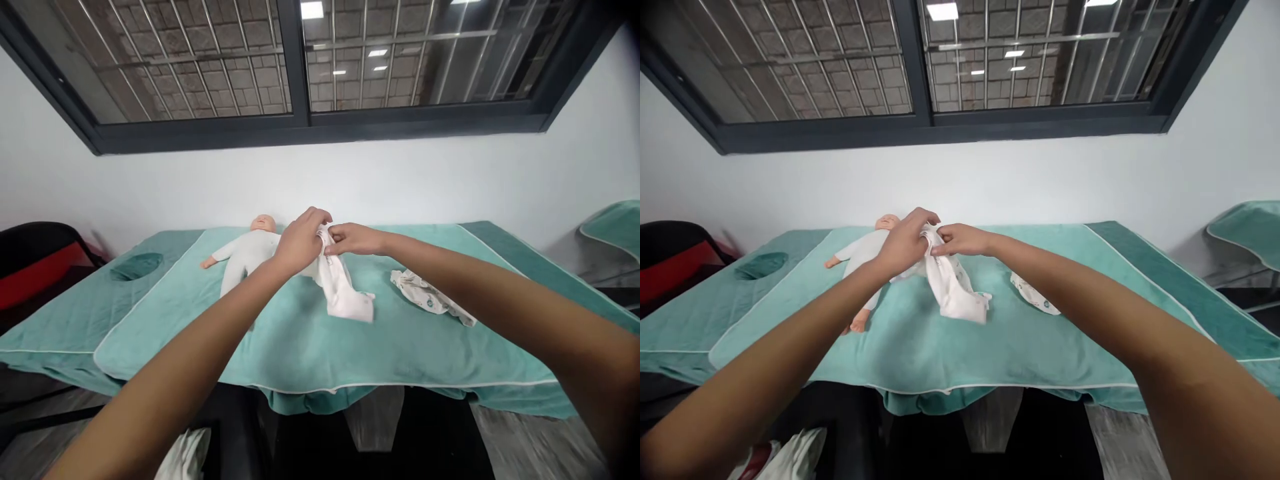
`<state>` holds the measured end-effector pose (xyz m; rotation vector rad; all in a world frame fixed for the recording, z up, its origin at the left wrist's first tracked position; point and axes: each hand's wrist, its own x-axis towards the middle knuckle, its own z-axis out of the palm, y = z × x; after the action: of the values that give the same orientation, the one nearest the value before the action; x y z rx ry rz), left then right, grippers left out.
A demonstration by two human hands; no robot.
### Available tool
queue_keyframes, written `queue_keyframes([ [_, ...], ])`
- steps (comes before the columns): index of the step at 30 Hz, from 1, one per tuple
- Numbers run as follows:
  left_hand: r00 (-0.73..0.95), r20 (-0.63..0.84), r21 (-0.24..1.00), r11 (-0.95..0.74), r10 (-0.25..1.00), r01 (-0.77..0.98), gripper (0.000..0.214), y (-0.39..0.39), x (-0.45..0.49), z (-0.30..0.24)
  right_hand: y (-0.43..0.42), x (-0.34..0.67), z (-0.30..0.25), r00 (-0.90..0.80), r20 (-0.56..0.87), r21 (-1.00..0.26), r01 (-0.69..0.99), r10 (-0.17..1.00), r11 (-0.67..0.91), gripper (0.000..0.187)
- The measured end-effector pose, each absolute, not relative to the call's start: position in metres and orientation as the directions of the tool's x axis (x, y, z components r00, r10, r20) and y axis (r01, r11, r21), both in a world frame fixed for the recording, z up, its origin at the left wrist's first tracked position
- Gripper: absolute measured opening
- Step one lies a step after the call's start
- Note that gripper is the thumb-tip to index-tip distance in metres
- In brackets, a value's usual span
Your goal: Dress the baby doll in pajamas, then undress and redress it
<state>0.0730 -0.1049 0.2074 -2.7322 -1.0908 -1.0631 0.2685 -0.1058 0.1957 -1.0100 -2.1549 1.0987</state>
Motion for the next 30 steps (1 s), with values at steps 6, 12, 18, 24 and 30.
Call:
queue_keyframes([
  [6,0.568,0.342,-0.016,-0.599,0.749,0.800,0.031,-0.122,0.057,0.223,-0.112,0.264,0.201,-0.334,0.257,-0.294,0.867,0.907,0.403,0.021],
  [12,0.634,-0.080,0.334,-0.579,0.769,0.744,0.009,-0.145,0.046,0.219,-0.125,0.281,0.121,-0.496,0.107,-0.322,0.803,0.862,0.502,0.046],
  [18,0.661,-0.041,0.844,-0.328,0.749,0.425,0.031,-0.159,0.025,0.218,-0.165,0.377,0.010,-0.361,-0.014,-0.144,0.924,0.932,0.356,0.053],
  [24,0.560,0.107,0.916,-0.300,0.821,0.266,0.027,-0.153,0.030,0.218,-0.167,0.447,0.028,-0.019,-0.008,-0.161,0.987,1.000,0.017,0.044],
  [30,0.527,0.202,0.936,-0.322,0.825,0.145,0.028,-0.142,0.054,0.214,-0.158,0.354,0.116,-0.260,0.069,-0.747,0.626,0.963,0.222,0.060],
])
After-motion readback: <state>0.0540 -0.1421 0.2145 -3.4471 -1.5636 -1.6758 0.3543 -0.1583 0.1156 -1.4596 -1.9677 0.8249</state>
